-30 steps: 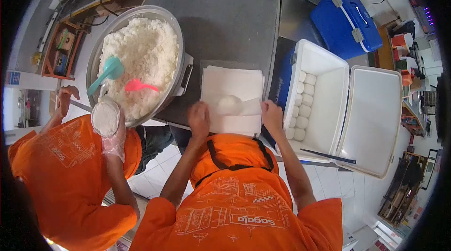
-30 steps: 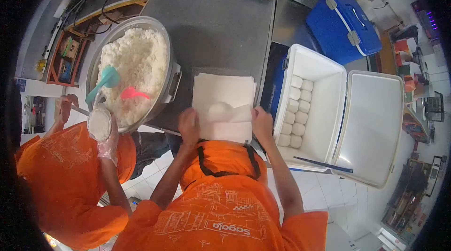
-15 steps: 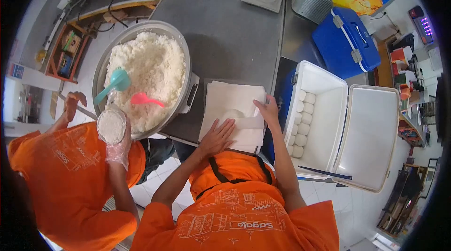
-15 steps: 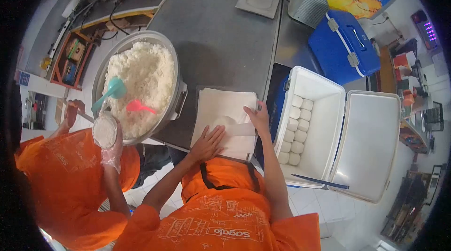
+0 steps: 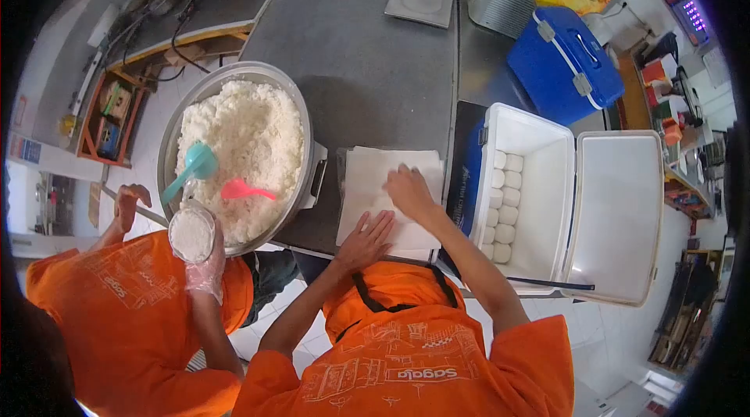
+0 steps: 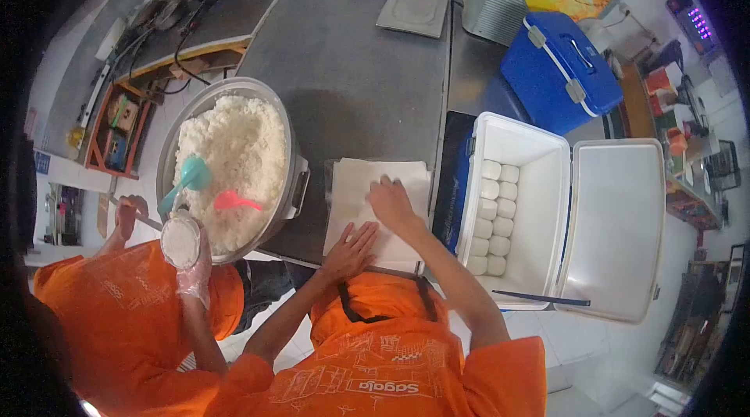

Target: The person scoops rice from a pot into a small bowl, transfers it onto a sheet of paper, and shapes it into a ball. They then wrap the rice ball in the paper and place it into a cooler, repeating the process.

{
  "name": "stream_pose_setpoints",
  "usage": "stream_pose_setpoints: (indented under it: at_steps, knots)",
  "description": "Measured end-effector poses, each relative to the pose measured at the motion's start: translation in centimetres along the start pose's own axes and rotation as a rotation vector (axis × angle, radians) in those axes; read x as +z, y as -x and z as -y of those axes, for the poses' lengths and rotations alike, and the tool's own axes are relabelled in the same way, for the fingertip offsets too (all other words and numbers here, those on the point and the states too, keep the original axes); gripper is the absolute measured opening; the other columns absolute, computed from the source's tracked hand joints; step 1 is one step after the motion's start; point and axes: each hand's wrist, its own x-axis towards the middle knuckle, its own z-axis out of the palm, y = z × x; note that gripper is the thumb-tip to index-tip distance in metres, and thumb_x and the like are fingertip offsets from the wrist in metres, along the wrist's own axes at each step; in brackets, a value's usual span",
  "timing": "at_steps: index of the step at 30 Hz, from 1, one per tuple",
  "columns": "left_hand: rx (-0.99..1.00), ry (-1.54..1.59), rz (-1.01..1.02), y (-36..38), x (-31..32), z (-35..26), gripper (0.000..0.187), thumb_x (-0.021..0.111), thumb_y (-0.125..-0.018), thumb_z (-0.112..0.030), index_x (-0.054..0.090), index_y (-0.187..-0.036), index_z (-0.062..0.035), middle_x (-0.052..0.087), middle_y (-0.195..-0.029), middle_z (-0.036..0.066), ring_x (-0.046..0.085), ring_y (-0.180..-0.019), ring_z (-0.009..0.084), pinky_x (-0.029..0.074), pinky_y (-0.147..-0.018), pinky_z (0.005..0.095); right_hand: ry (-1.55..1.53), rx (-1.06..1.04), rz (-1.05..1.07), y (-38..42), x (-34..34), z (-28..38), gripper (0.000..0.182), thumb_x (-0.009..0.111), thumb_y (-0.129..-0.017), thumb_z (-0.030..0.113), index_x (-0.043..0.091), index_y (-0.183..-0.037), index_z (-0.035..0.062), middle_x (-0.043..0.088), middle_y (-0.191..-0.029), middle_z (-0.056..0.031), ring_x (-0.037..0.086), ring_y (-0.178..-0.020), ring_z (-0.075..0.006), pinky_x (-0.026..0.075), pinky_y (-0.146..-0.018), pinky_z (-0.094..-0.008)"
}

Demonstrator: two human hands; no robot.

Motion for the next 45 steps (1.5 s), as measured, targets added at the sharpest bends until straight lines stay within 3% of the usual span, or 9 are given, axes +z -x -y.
stream_pose_setpoints:
  at_steps: [5,7,12,18,22,26,33,36,45]
  knots:
    - [-0.248,0.263,0.353,-0.3,-0.4,-1.1,0.054,0.052,-0.100,-0.030,0.043,-0.145,-0.0025,0.046,-0.150,0.015,0.044,-0.139,0.0292,0.029,-0.116,0.0527,-0.142,-0.002,-0.165,6.8,1.2,3.0,0.021,0.064,-0.078,0.012,0.067,-0.099,0.0102,0.059,-0.098,-0.0024,0.054,-0.103,-0.0262,0.049,-0.086,-0.0409]
    - [-0.034,-0.090,-0.308,0.5,0.0,-1.2,0.054,0.054,-0.099,-0.028,0.043,-0.145,-0.0036,0.049,-0.148,0.015,0.048,-0.137,0.0290,0.031,-0.114,0.0521,-0.136,-0.031,-0.165,7.7,1.6,3.3,0.038,0.064,-0.077,0.011,0.062,-0.114,0.0068,0.058,-0.106,-0.0060,0.053,-0.105,-0.0289,0.048,-0.087,-0.0391]
    - [-0.235,-0.010,-0.212,-1.0,0.6,-1.3,0.059,0.066,-0.091,-0.020,0.045,-0.144,-0.0066,0.048,-0.148,0.014,0.044,-0.139,0.0328,0.031,-0.114,0.0546,-0.047,-0.045,-0.266,10.3,3.6,4.0,0.053,0.062,-0.085,0.013,0.050,-0.132,-0.0077,0.046,-0.138,-0.0218,0.045,-0.127,-0.0404,0.039,-0.108,-0.0469]
    - [-0.333,0.055,-0.336,-2.5,1.4,1.0,0.060,0.066,-0.088,-0.013,0.045,-0.145,-0.0089,0.047,-0.145,0.020,0.048,-0.129,0.0402,0.032,-0.111,0.0579,-0.174,0.240,-0.265,7.5,2.9,2.0,0.038,0.061,-0.086,0.014,0.057,-0.119,-0.0046,0.055,-0.121,-0.0213,0.049,-0.119,-0.0405,0.039,-0.106,-0.0508]
    - [-0.555,0.025,-0.201,-6.1,-1.6,3.3,0.034,0.061,-0.088,-0.009,0.063,-0.121,-0.0046,0.063,-0.110,0.017,0.058,-0.112,0.0370,0.044,-0.100,0.0520,-0.101,0.408,-0.255,3.3,2.6,0.8,0.013,0.060,-0.085,0.010,0.059,-0.095,0.0011,0.055,-0.096,-0.0153,0.052,-0.100,-0.0385,0.044,-0.092,-0.0512]
    - [-0.578,0.209,-0.097,-2.9,2.2,3.6,0.024,0.067,-0.081,-0.003,0.064,-0.105,-0.0031,0.063,-0.088,0.017,0.064,-0.093,0.0379,0.054,-0.077,0.0491,-0.323,0.330,0.004,6.6,4.8,0.3,0.029,0.059,-0.084,0.009,0.058,-0.110,-0.0024,0.056,-0.109,-0.0183,0.051,-0.112,-0.0373,0.045,-0.098,-0.0501]
    - [-0.204,0.222,-0.465,1.0,1.2,1.8,0.018,0.067,-0.084,-0.005,0.065,-0.101,0.0001,0.064,-0.093,0.016,0.066,-0.091,0.0360,0.055,-0.079,0.0451,-0.241,0.015,-0.312,10.8,3.7,0.4,0.038,0.057,-0.085,0.003,0.056,-0.121,-0.0066,0.055,-0.120,-0.0225,0.053,-0.115,-0.0375,0.045,-0.102,-0.0417]
    - [-0.138,0.229,-0.357,1.1,1.2,3.6,0.017,0.066,-0.086,-0.005,0.064,-0.102,0.0031,0.065,-0.099,0.018,0.065,-0.096,0.0351,0.055,-0.081,0.0449,-0.485,0.070,0.049,8.9,4.5,-2.9,0.020,0.065,-0.083,0.013,0.069,-0.099,0.0022,0.065,-0.116,-0.0132,0.057,-0.110,-0.0344,0.047,-0.096,-0.0449]
    - [-0.645,0.704,-0.056,-3.2,1.1,4.7,0.014,0.063,-0.085,-0.002,0.061,-0.098,0.0007,0.062,-0.092,0.019,0.062,-0.091,0.0397,0.051,-0.077,0.0473,-0.354,0.324,-0.087,6.0,3.4,0.1,0.024,0.064,-0.085,0.008,0.061,-0.109,0.0029,0.066,-0.104,-0.0192,0.062,-0.099,-0.0394,0.049,-0.087,-0.0472]
